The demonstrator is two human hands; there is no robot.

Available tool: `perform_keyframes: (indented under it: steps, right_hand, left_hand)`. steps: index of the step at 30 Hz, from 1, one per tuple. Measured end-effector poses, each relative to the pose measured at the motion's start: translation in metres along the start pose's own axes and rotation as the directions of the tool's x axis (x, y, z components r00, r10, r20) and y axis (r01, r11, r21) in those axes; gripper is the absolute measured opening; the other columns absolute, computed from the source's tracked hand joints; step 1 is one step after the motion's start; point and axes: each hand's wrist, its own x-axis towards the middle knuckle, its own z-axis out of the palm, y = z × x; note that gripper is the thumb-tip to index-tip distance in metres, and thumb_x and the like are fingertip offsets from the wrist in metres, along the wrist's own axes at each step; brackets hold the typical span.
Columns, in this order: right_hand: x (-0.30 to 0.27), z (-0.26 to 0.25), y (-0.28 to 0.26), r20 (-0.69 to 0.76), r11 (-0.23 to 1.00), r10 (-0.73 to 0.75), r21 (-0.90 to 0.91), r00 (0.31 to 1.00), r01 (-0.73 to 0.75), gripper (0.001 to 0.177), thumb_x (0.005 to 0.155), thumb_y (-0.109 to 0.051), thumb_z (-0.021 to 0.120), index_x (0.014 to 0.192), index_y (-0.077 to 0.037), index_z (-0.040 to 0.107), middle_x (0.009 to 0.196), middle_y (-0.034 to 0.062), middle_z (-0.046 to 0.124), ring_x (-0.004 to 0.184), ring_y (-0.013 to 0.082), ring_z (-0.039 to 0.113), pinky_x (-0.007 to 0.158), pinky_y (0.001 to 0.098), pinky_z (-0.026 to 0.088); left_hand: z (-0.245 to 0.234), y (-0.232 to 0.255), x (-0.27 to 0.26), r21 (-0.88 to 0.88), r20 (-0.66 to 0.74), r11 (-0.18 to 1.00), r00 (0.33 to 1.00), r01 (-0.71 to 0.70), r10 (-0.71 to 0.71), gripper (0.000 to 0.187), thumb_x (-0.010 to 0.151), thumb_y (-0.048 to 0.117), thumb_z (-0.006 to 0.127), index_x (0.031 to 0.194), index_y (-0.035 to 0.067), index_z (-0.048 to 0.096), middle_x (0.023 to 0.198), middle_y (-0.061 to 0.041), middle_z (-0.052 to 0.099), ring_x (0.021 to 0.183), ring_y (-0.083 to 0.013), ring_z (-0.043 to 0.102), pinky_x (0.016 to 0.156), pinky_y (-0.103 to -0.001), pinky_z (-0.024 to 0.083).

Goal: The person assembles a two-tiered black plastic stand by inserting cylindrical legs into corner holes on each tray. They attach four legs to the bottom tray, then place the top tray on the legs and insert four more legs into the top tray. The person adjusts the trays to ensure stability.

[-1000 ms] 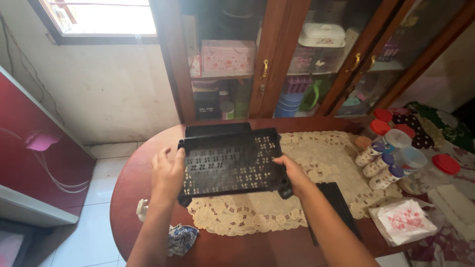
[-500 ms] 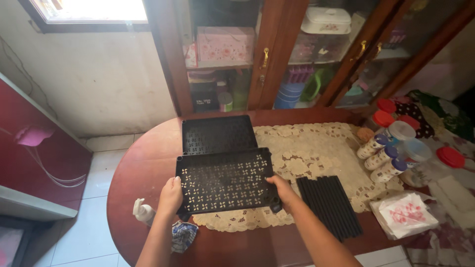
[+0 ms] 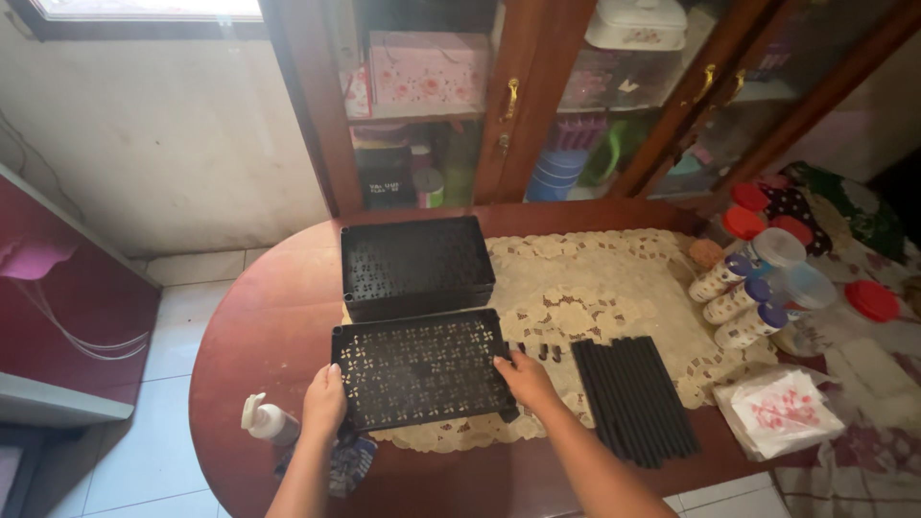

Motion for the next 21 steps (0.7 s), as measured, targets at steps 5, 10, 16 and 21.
perform_keyframes:
  steps: [5,10,16,21]
  right_hand:
    - [0.012,0.007,0.013,-0.004,0.996,0.037,-0.081,0.999,-0.038,0.048,0.093,-0.045,0.063,0.118,-0.005,0.069,0.095,0.0176,0.075,0.089,0.0315,0.073,0.081,0.0411,0.055]
    - [0.02,0.01,0.025,0.003,0.991,0.04,-0.125,0.999,-0.039,0.049,0.09,-0.044,0.065,0.123,-0.007,0.068,0.098,0.0152,0.075,0.091,0.0308,0.073,0.082,0.0406,0.055]
    - [0.028,0.017,0.04,0.014,0.989,0.057,-0.135,0.998,-0.055,0.049,0.09,-0.044,0.067,0.122,-0.007,0.069,0.1,0.0154,0.076,0.092,0.03,0.074,0.083,0.0397,0.056]
    - [0.032,0.015,0.042,0.032,0.987,0.079,-0.144,0.996,-0.074,0.049,0.09,-0.043,0.067,0.125,-0.008,0.067,0.102,0.015,0.076,0.095,0.0293,0.074,0.085,0.0391,0.056]
  left_hand:
    - [0.014,-0.007,0.004,-0.043,0.006,0.999,1.0,0.011,-0.011,0.048,0.103,0.037,0.043,0.132,0.005,0.064,0.118,-0.021,0.073,0.113,-0.0338,0.069,0.098,-0.041,0.049]
    - [0.023,-0.011,0.014,0.041,0.027,0.999,1.0,-0.008,0.007,0.049,0.104,0.038,0.042,0.133,0.006,0.064,0.118,-0.021,0.072,0.115,-0.0361,0.068,0.099,-0.043,0.049]
    - [0.02,0.002,0.005,0.215,0.045,0.977,0.999,0.0,-0.01,0.048,0.104,0.041,0.039,0.13,0.012,0.067,0.117,-0.023,0.072,0.115,-0.0412,0.066,0.097,-0.048,0.049]
    - [0.011,0.021,-0.003,0.392,0.051,0.918,0.995,0.062,-0.089,0.048,0.101,0.045,0.037,0.134,0.023,0.063,0.118,-0.02,0.071,0.115,-0.0425,0.064,0.096,-0.053,0.05]
